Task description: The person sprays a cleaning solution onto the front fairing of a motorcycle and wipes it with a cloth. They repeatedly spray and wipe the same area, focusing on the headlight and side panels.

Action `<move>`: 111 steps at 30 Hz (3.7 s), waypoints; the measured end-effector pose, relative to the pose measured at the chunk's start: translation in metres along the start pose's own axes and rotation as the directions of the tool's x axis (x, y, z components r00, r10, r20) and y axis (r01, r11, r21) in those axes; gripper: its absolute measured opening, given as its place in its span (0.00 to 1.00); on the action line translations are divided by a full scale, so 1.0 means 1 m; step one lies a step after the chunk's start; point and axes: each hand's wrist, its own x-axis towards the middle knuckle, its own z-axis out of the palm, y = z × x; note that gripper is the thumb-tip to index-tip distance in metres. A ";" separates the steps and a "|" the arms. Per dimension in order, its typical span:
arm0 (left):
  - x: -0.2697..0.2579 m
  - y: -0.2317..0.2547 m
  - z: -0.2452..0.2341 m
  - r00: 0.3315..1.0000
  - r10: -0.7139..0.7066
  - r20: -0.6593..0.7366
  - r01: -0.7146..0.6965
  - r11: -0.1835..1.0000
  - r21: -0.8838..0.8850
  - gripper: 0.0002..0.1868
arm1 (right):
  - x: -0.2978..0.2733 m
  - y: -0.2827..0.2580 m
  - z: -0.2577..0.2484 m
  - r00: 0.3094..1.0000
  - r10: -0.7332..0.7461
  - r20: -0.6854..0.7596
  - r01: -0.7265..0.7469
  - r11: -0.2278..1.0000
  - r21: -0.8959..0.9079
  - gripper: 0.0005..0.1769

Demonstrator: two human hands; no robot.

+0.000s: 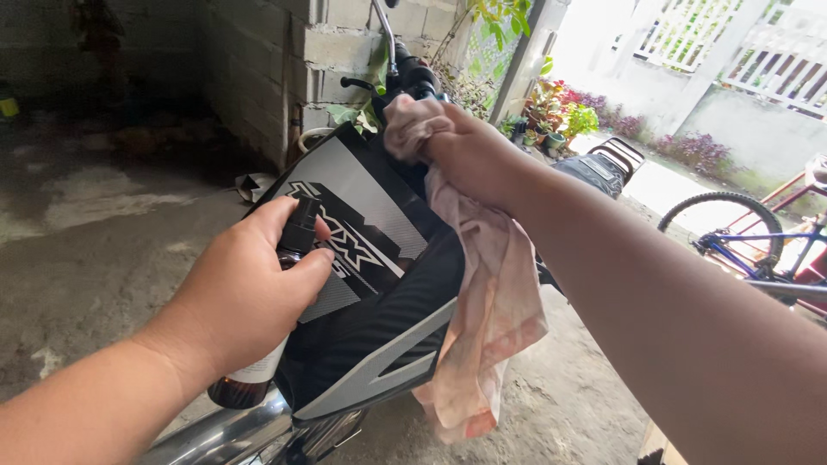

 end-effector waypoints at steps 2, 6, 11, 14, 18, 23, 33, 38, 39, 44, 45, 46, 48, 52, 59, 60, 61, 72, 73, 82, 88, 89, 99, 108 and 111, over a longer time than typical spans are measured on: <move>0.000 0.000 0.000 1.000 -0.018 -0.004 0.018 1.000 0.004 0.15 | 0.006 0.011 -0.003 0.980 -0.197 0.038 0.186 0.965 0.185 0.14; 0.000 0.004 0.001 1.000 -0.018 -0.001 0.018 1.000 0.007 0.14 | -0.007 0.013 -0.011 0.999 0.028 0.025 -0.030 0.993 0.115 0.14; 0.000 0.008 0.000 0.992 -0.122 0.024 0.121 0.992 0.032 0.11 | -0.045 -0.010 -0.037 0.871 0.488 0.063 -0.491 0.867 0.082 0.18; 0.000 0.008 -0.001 0.996 -0.091 0.026 0.091 0.996 0.007 0.11 | -0.060 -0.009 -0.056 0.858 0.499 0.123 -0.498 0.866 -0.045 0.15; 0.003 0.006 -0.001 0.997 -0.070 0.027 0.070 0.998 0.006 0.10 | -0.047 0.009 -0.068 0.891 0.440 0.112 -0.272 0.715 -0.644 0.17; 0.004 -0.004 0.001 0.994 -0.105 0.023 0.106 0.993 -0.044 0.11 | -0.005 0.038 -0.034 0.961 0.257 0.101 -0.031 0.465 -0.885 0.22; 0.004 -0.012 0.005 1.000 -0.002 -0.007 0.002 0.997 -0.082 0.11 | 0.033 0.025 -0.010 0.999 0.023 0.042 0.011 0.756 -0.655 0.23; 0.001 0.001 0.002 0.992 -0.127 0.019 0.128 0.989 -0.077 0.10 | 0.019 0.018 -0.012 0.995 -0.057 0.082 0.085 0.916 -0.392 0.18; 0.000 0.003 0.002 0.994 -0.108 0.013 0.108 0.990 -0.088 0.10 | 0.014 0.014 -0.018 0.992 -0.018 0.128 0.062 0.933 -0.354 0.19; -0.002 0.006 0.002 0.988 -0.156 0.000 0.156 0.987 -0.030 0.10 | -0.024 -0.007 -0.042 0.959 0.227 0.168 -0.108 0.844 -0.525 0.17; -0.002 0.005 0.003 0.987 -0.162 0.001 0.162 0.986 -0.043 0.10 | -0.031 -0.013 -0.047 0.950 0.262 0.168 -0.121 0.808 -0.576 0.17; -0.002 0.004 0.003 0.986 -0.166 0.004 0.166 0.985 -0.055 0.11 | -0.039 -0.018 -0.051 0.941 0.297 0.163 -0.135 0.770 -0.624 0.17; -0.002 0.004 0.003 0.993 -0.122 -0.007 0.121 0.991 -0.060 0.11 | -0.057 -0.024 -0.057 0.906 0.395 0.153 -0.190 0.702 -0.686 0.17; -0.004 0.006 0.003 0.990 -0.142 0.007 0.143 0.989 -0.028 0.11 | -0.076 -0.040 -0.066 0.868 0.477 0.138 -0.259 0.673 -0.693 0.31; -0.004 0.010 0.003 0.981 -0.195 0.008 0.195 0.981 0.013 0.12 | -0.088 -0.064 -0.041 0.955 0.178 -0.237 -0.268 0.860 -0.435 0.15; -0.004 0.009 0.003 0.985 -0.174 0.001 0.174 0.985 0.005 0.13 | -0.090 -0.062 -0.029 0.956 0.184 -0.227 -0.270 0.856 -0.442 0.15; -0.004 0.007 0.003 0.988 -0.153 -0.005 0.153 0.988 -0.003 0.13 | -0.093 -0.058 -0.019 0.957 0.190 -0.218 -0.271 0.851 -0.449 0.16; -0.006 0.000 0.001 0.998 -0.058 -0.011 0.058 0.998 0.023 0.12 | -0.142 0.025 0.036 0.739 -0.638 -0.216 0.180 0.496 -0.849 0.28; -0.007 0.001 0.001 0.999 -0.051 -0.013 0.052 0.998 0.038 0.12 | -0.149 0.031 0.041 0.698 -0.686 -0.207 0.171 0.440 -0.881 0.28; -0.008 -0.001 0.001 1.000 -0.028 -0.014 0.028 1.000 -0.003 0.11 | -0.212 0.051 0.081 0.895 -0.328 -0.303 -0.013 0.659 -0.752 0.31; -0.008 -0.007 0.004 0.999 0.023 -0.028 -0.025 0.998 -0.057 0.10 | -0.226 0.036 0.055 0.859 -0.438 -0.265 0.115 0.669 -0.735 0.28; -0.009 -0.007 0.004 0.999 0.017 -0.031 -0.018 0.999 -0.043 0.10 | -0.225 0.030 0.044 0.795 -0.548 -0.259 0.179 0.621 -0.763 0.31; -0.012 -0.002 0.004 0.998 0.026 -0.059 -0.022 0.998 0.061 0.10 | -0.220 0.022 0.012 0.884 -0.379 -0.275 -0.143 0.340 -0.929 0.17; -0.012 -0.002 0.004 0.997 0.050 -0.065 -0.047 0.998 0.039 0.10 | -0.286 0.041 0.003 0.874 -0.254 -0.414 -0.331 0.313 -0.890 0.25; -0.011 -0.003 0.005 0.998 0.048 -0.046 -0.047 0.999 0.012 0.10 | -0.297 0.036 -0.004 0.854 -0.139 -0.502 -0.406 0.425 -0.809 0.27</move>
